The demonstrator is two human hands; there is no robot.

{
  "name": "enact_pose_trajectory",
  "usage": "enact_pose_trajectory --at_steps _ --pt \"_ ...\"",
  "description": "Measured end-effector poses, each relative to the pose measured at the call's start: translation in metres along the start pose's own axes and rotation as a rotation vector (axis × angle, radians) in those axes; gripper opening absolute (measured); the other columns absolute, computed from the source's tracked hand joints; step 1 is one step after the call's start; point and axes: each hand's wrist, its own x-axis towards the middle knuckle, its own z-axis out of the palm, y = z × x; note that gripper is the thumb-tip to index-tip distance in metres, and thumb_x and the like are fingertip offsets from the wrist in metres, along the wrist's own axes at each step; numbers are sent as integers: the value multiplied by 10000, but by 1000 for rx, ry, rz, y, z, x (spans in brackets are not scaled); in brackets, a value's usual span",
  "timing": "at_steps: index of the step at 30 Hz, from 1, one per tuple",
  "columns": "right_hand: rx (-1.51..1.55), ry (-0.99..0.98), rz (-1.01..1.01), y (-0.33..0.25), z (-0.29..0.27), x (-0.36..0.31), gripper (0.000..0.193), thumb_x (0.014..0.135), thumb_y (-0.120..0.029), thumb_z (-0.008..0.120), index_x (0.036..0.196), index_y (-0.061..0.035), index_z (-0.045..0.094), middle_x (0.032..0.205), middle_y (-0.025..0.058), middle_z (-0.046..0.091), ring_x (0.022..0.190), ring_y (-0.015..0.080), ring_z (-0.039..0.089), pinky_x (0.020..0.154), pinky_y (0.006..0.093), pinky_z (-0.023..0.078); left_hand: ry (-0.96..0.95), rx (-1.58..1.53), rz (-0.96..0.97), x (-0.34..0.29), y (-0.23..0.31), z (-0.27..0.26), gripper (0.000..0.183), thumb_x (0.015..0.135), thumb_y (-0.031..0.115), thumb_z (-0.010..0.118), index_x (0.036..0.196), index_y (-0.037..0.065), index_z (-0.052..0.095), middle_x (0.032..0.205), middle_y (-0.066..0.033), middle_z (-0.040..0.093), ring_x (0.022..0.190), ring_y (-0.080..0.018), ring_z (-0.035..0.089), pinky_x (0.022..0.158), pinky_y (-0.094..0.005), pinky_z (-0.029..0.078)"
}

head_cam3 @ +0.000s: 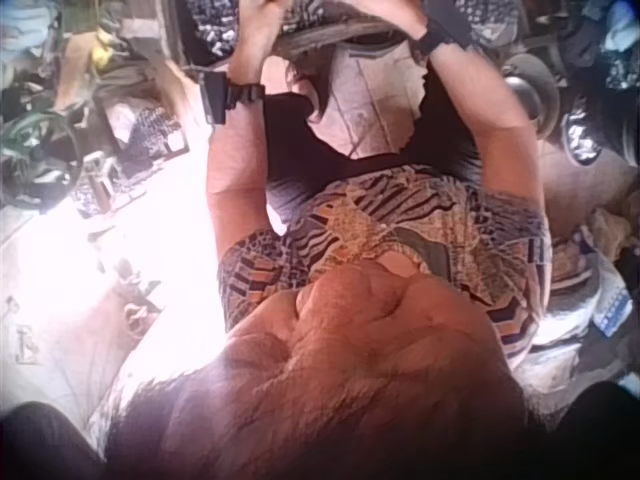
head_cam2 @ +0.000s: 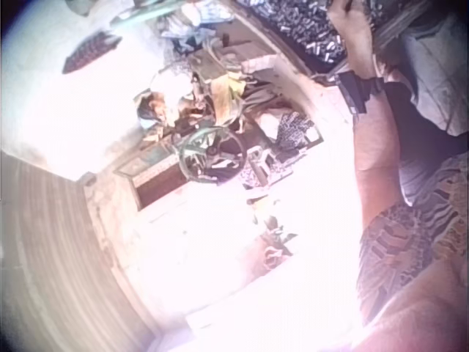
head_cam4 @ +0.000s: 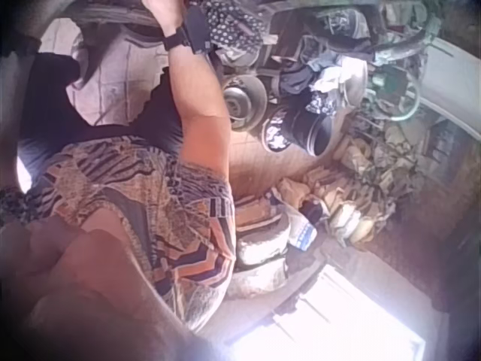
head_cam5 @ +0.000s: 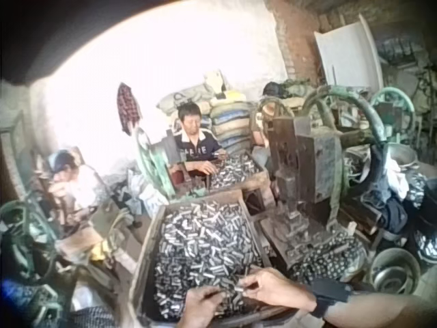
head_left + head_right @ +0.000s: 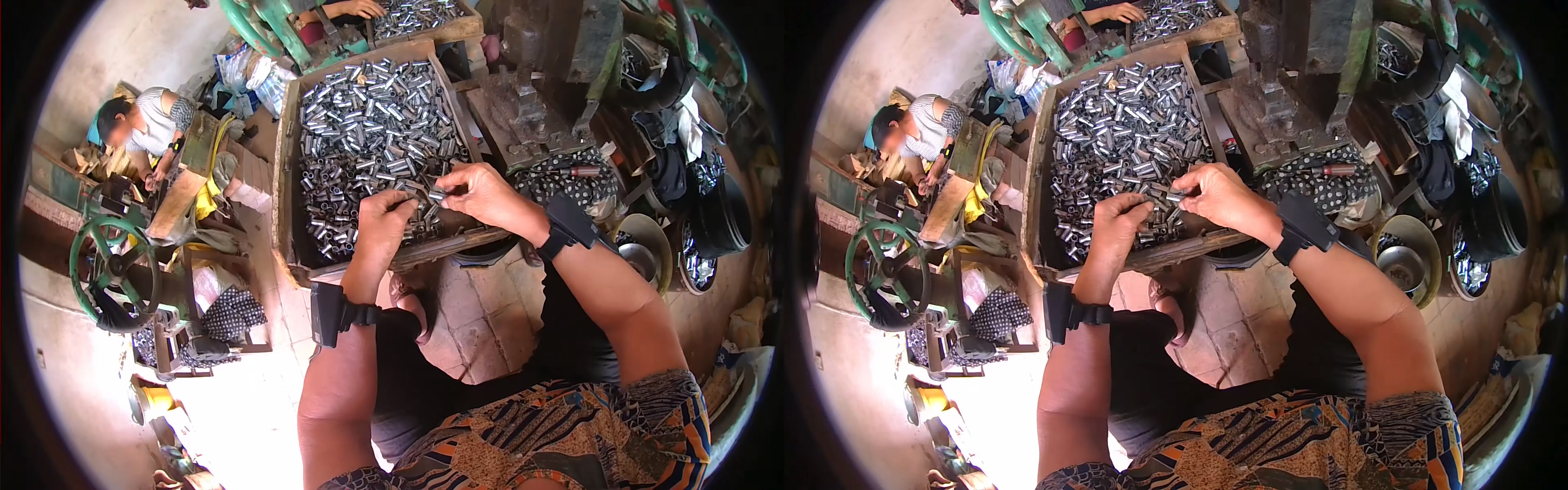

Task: Using a manual press to assemble or shape small metal components.

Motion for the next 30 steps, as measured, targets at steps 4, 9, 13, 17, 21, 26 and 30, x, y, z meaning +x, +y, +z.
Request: enact_pose_trajectory --at_steps 4,9,13,17,21,26,30 --pt "171 21 -36 -18 1 -10 207 749 40 688 953 16 664 807 53 584 747 126 562 676 245 459 -37 -207 -162 -9 18 6 161 790 54 652 910 -53 654 675 -23 595 547 -72 503 503 -207 403" --pt "139 37 -163 -27 1 -17 227 751 45 687 973 15 650 800 39 563 747 120 546 669 237 452 -113 -288 -172 -14 18 13 174 791 58 657 928 -50 646 666 -12 581 545 -63 493 490 -200 386" --pt "179 16 -127 -21 -1 -17 238 755 40 690 989 20 649 838 41 596 781 113 562 706 237 463 -113 -281 -143 -14 16 19 122 794 46 648 892 -27 647 677 -2 580 561 -60 494 508 -202 389" --pt "406 -73 76 -11 -6 -19 260 752 40 694 1008 36 649 927 67 648 844 106 590 769 241 479 -158 -238 -103 -14 19 23 88 803 28 626 875 -19 643 682 0 580 587 -60 493 536 -212 393" --pt "390 -120 112 -12 -11 -20 264 736 43 705 995 42 657 904 80 677 830 107 608 771 243 487 -168 4 86 -14 8 23 83 812 18 604 873 -33 627 686 -7 581 602 -59 484 539 -219 383" --pt "385 -78 169 -18 -20 -22 261 707 -4 754 953 41 678 862 77 684 786 104 609 743 245 489 -150 7 103 -15 15 26 62 811 16 597 849 -32 611 685 -10 575 605 -58 474 532 -227 373" --pt "465 -73 246 -21 -21 -26 230 706 -5 755 918 49 683 822 87 683 745 111 616 706 233 500 -164 -93 -43 -19 23 24 141 786 25 613 896 -60 637 726 -58 619 659 -108 538 589 -263 425"
